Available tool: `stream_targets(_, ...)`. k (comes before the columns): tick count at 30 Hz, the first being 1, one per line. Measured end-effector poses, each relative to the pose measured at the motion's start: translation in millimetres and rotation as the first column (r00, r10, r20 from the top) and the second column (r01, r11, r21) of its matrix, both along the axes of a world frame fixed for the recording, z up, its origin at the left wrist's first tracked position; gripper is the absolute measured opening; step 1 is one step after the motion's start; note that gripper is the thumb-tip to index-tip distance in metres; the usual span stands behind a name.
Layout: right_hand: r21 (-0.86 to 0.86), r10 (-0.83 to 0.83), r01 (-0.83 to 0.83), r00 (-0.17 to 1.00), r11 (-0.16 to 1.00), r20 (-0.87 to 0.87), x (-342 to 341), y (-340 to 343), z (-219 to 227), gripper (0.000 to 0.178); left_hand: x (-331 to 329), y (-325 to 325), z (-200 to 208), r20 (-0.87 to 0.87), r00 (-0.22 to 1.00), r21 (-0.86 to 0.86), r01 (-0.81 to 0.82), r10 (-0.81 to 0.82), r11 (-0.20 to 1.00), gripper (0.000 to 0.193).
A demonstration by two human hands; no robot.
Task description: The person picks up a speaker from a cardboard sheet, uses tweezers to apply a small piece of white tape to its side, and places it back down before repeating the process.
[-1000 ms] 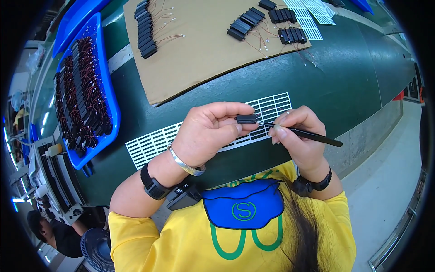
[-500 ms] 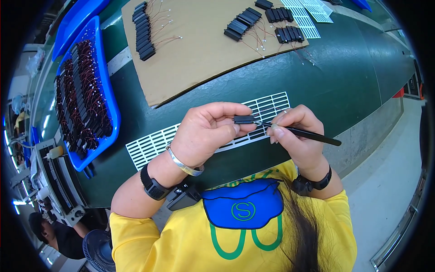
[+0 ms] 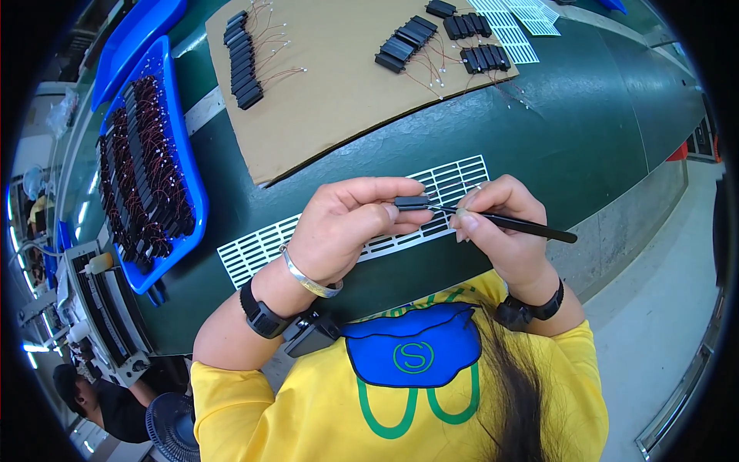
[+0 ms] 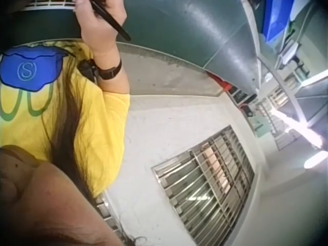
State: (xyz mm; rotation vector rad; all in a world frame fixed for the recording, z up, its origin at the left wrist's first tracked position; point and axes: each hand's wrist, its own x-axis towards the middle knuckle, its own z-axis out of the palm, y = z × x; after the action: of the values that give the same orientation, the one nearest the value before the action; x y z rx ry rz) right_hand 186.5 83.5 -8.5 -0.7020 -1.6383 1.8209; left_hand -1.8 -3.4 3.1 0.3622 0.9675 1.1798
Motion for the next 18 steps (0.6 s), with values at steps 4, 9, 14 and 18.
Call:
stream_targets(4,-0.003,-0.003,0.003,1.0,1.0,-0.005,-0.2,-0.4,0.2,0.012,-0.3,0.2,0.1,0.039,0.999,0.009,-0.007,0.006,1.0,0.031)
stream_targets(9,-0.005,0.0,0.0,1.0,1.0,0.005,0.4,-0.2,-0.7,0.012,0.4,0.8,0.6,0.007,1.0,-0.01,-0.009,0.009,1.0,0.031)
stream_targets(14,0.001,-0.004,0.004,1.0,1.0,-0.009,0.0,-0.7,1.0,0.011,0.6,0.1,-0.8,0.004,1.0,0.0,0.001,-0.001,1.0,0.031)
stream_targets(18,0.03,0.019,-0.019,1.0,0.999,-0.007,1.9,0.4,-0.5,0.011,1.6,-0.3,-1.2,-0.04,0.999,0.012,0.005,-0.004,1.0,0.031)
